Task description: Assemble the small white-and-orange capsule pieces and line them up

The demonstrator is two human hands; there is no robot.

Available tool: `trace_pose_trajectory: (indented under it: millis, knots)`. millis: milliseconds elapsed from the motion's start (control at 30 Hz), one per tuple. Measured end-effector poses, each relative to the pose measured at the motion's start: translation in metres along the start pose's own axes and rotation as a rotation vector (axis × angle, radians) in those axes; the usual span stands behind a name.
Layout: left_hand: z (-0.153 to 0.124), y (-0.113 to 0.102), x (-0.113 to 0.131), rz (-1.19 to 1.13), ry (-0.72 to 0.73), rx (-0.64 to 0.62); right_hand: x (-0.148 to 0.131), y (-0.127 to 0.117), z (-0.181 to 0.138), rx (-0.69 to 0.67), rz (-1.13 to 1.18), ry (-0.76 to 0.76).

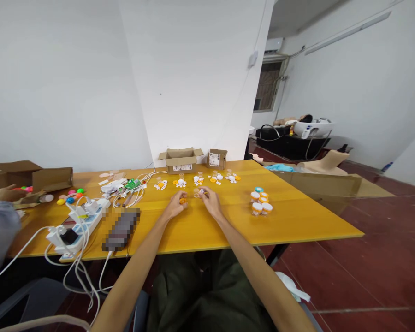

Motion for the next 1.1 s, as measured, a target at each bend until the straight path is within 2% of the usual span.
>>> trace_pose_trajectory:
  millis: [267, 500, 633, 800, 1100]
  knots:
    - [0.002, -0.001, -0.002, 0.014, 0.029, 0.027, -0.015, 0.014, -0.004, -0.042, 0.091, -0.050]
    - [-0.003, -0.004, 0.010, 0.076, 0.059, 0.060, 0.005, 0.025, -0.008, -0.168, 0.090, 0.100]
    - [-0.006, -0.004, 0.021, 0.092, 0.092, 0.071, 0.003, 0.031, -0.010, -0.217, 0.142, 0.097]
    - [-0.007, -0.001, 0.026, 0.054, 0.102, 0.036, -0.007, 0.034, -0.010, -0.253, 0.180, 0.057]
    - [-0.002, -0.004, 0.018, -0.096, 0.046, 0.033, -0.006, 0.031, -0.011, -0.271, 0.123, 0.079]
Point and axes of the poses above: each hand's wrist, its own z-axis towards the middle knuckle, its own y-axis out of the palm, x = y × z, the point moved 8 cm from there along z, towards the middle knuckle, and after that the axes turned 9 degrees about -y, right-handed, at the moved point
